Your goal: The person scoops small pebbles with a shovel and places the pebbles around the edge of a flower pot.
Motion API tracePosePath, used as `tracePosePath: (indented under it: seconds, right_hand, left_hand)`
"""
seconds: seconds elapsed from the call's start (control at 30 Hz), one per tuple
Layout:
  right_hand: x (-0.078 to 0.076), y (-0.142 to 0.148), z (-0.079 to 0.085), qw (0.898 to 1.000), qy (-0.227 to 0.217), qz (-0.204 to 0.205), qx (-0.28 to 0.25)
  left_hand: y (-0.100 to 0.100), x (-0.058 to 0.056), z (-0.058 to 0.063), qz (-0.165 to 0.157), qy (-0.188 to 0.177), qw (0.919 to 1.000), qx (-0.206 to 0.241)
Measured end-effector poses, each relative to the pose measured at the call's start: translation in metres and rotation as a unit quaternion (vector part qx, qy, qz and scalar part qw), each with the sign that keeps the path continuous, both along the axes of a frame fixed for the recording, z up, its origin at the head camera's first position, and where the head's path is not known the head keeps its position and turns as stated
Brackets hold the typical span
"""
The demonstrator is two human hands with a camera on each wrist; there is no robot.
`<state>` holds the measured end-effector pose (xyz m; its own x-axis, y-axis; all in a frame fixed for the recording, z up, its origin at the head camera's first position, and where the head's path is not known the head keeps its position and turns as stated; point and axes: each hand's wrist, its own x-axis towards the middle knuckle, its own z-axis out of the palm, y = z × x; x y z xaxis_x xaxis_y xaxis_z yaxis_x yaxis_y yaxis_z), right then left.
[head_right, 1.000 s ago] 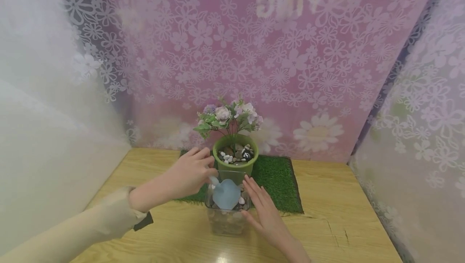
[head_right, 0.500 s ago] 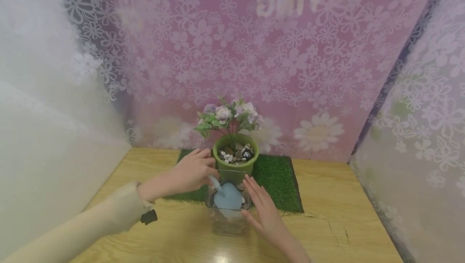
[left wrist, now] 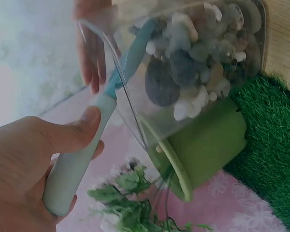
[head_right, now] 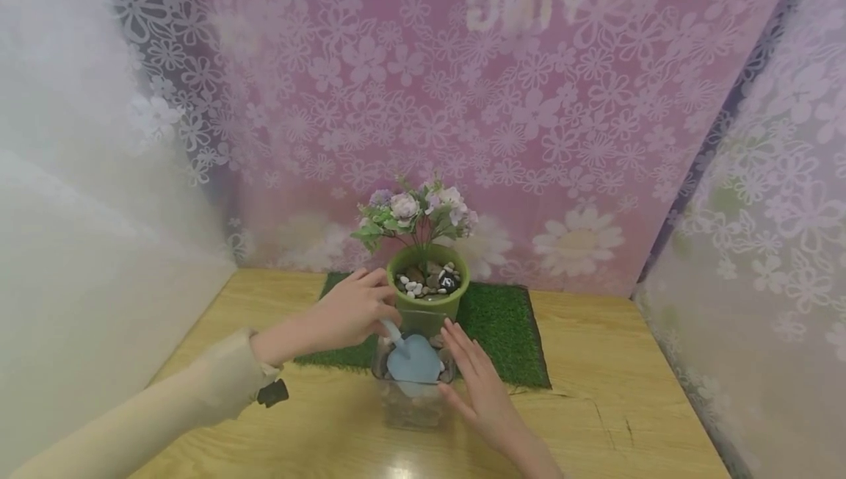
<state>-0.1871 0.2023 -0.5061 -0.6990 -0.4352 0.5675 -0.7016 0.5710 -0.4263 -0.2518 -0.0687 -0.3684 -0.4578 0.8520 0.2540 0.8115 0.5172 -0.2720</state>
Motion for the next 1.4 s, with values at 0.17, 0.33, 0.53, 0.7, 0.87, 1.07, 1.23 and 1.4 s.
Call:
tracePosePath:
  seconds: [0.17,0.33,0.53,0.7,0.87,1.07,1.23,1.4]
  right_hand:
    - [0.001,0.0,-0.001,1.0,0.003,-0.003,0.003]
    - [0.001,0.0,0.001,1.0,0.006,-0.006,0.003]
    - [0.0,0.0,0.002,1.0,-0.004,-0.005,0.007]
    - [-0.001,0.001,0.0,1.0,-0.008,-0.001,0.006]
    - [0.0,0.002,0.0,1.0,-0.011,-0.003,0.005]
    - [0.0,0.001,-0.001,1.0,-0.013,-0.001,0.005]
    - [0.001,0.0,-0.001,1.0,-0.004,-0.001,0.003]
    - [0.0,0.0,0.0,1.0,0.003,-0.002,-0.001]
  left_hand:
    - [-0.011,-0.005,-0.001,-0.004,-0.033,0.999,0.028]
    - [-0.014,-0.004,0.002,0.014,-0.03,0.9985,0.044]
    - [-0.006,0.002,0.008,0.044,0.08,0.9954,0.03]
    - [0.007,0.01,0.013,0.065,0.127,0.9896,-0.019]
    - [0.02,0.016,0.012,0.067,0.136,0.9868,-0.058]
    - [0.021,0.012,0.004,0.061,0.113,0.9908,-0.043]
    - [0.011,0.006,-0.008,0.064,0.037,0.9972,0.014]
    - [0.003,0.004,-0.019,0.077,0.011,0.9949,0.064]
